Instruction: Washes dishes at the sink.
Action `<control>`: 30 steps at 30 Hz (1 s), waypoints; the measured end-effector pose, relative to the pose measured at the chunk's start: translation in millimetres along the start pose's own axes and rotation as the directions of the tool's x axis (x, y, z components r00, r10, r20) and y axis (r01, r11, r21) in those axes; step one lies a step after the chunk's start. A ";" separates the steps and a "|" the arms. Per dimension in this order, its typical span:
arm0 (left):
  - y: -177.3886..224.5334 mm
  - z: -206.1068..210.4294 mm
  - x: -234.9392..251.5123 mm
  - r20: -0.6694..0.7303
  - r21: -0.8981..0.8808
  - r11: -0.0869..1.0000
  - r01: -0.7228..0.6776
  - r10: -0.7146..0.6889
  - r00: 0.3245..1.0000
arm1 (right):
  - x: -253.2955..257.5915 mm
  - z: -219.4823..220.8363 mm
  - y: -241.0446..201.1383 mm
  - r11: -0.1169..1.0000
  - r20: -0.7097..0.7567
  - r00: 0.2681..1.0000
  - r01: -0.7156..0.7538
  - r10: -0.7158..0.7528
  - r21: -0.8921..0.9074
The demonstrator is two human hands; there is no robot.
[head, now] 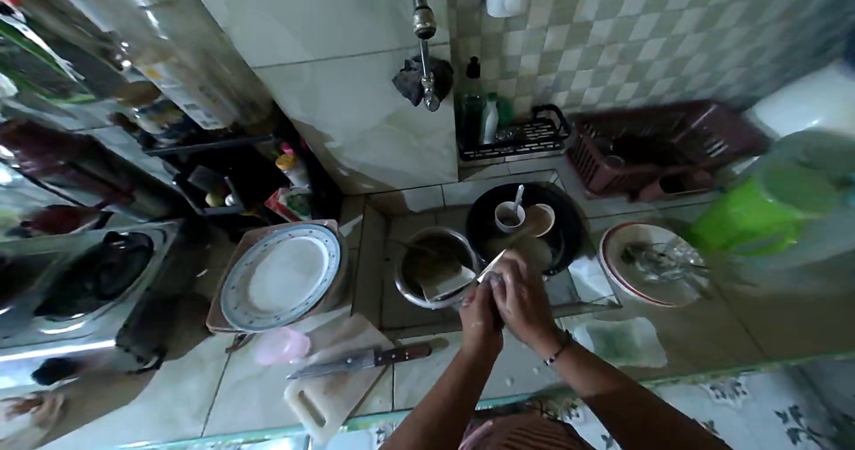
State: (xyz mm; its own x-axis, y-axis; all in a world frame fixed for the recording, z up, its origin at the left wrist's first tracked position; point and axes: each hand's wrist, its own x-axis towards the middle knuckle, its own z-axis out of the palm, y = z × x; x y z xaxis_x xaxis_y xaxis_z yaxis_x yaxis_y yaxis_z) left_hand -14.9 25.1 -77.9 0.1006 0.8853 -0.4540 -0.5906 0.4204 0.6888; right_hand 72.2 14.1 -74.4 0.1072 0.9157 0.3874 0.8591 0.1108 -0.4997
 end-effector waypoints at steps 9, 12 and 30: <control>-0.7 4.4 -12.0 0.057 -0.004 0.999 -0.054 0.055 0.997 | 73.7 -26.5 53.5 0.454 0.547 0.693 -0.721 0.470 0.523; -2.1 6.4 -10.7 0.009 0.009 0.999 -0.047 0.046 0.999 | 62.5 -23.1 32.8 0.585 0.405 0.757 -0.654 0.513 0.480; 11.4 8.9 -14.4 -0.062 0.016 0.995 -0.094 0.095 0.994 | 28.6 -18.3 -4.1 0.896 0.168 0.939 -0.338 0.300 0.287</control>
State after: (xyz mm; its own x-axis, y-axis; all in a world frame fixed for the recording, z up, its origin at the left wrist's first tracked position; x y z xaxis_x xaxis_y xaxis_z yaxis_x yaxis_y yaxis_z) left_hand -16.1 19.0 -58.4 -0.0060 0.9070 -0.4210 -0.5848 0.3383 0.7372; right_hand 80.9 32.8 -47.1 0.2738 0.9582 0.0834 0.5902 -0.0989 -0.8011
